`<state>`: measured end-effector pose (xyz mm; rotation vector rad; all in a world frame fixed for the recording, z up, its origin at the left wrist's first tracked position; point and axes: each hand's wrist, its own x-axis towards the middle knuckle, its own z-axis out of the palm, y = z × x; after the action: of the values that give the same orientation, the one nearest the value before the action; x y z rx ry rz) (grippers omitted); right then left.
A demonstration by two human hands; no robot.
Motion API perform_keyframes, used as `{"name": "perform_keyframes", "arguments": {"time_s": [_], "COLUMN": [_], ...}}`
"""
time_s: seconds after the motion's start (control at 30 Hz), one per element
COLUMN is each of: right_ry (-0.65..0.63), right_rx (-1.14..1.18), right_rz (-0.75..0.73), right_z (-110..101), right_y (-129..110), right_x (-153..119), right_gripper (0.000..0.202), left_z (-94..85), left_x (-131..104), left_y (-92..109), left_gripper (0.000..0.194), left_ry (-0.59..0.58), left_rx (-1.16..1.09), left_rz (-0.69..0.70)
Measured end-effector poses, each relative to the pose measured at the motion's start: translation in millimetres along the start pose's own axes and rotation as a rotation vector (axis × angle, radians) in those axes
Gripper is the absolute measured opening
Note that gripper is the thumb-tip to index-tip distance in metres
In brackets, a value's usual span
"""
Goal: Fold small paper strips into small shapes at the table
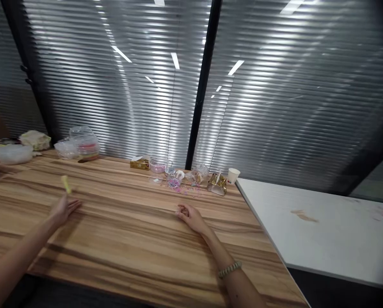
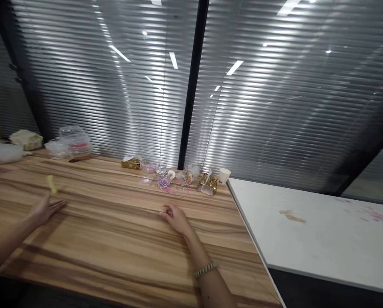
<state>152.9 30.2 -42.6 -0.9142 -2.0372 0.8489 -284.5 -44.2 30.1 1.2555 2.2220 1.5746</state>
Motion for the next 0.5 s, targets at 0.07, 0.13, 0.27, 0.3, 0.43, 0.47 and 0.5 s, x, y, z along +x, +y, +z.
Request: {"name": "perform_keyframes", "arguments": {"time_s": [0.07,0.13,0.27,0.3,0.43,0.47,0.5], "right_ry": [0.010,0.026,0.034,0.048,0.269,0.331,0.389], "right_rx": [0.005,0.021,0.144,0.213,0.328,0.299,0.245], "right_rz": [-0.007,-0.006,0.052,0.083,0.089,0.066,0.046], "right_z": [0,0,-1,-3,-36,-53,-73], "right_y": [0,1,-4,-6,-12,-11,-8], "right_x": [0,1,2,3,10,9,4], "right_gripper": [0.034,0.032,0.033,0.034,0.035,0.035,0.035], "left_z": [-5.7,4.3,61.7,81.3,158.1,173.3,186.1], "left_x": [-1,-9,-44,-57,-121,-137,-152], "left_y": [-16,-22,1,12,57,66,74], "left_gripper": [0.042,0.032,0.037,0.040,0.037,0.036,0.034], "left_ry": [0.026,0.032,-0.105,-0.170,-0.440,-0.492,-0.544], "left_rx": [0.056,0.121,0.327,0.326,0.214,0.195,0.184], "left_rz": [-0.090,-0.082,0.300,0.391,0.927,1.022,1.098]}}
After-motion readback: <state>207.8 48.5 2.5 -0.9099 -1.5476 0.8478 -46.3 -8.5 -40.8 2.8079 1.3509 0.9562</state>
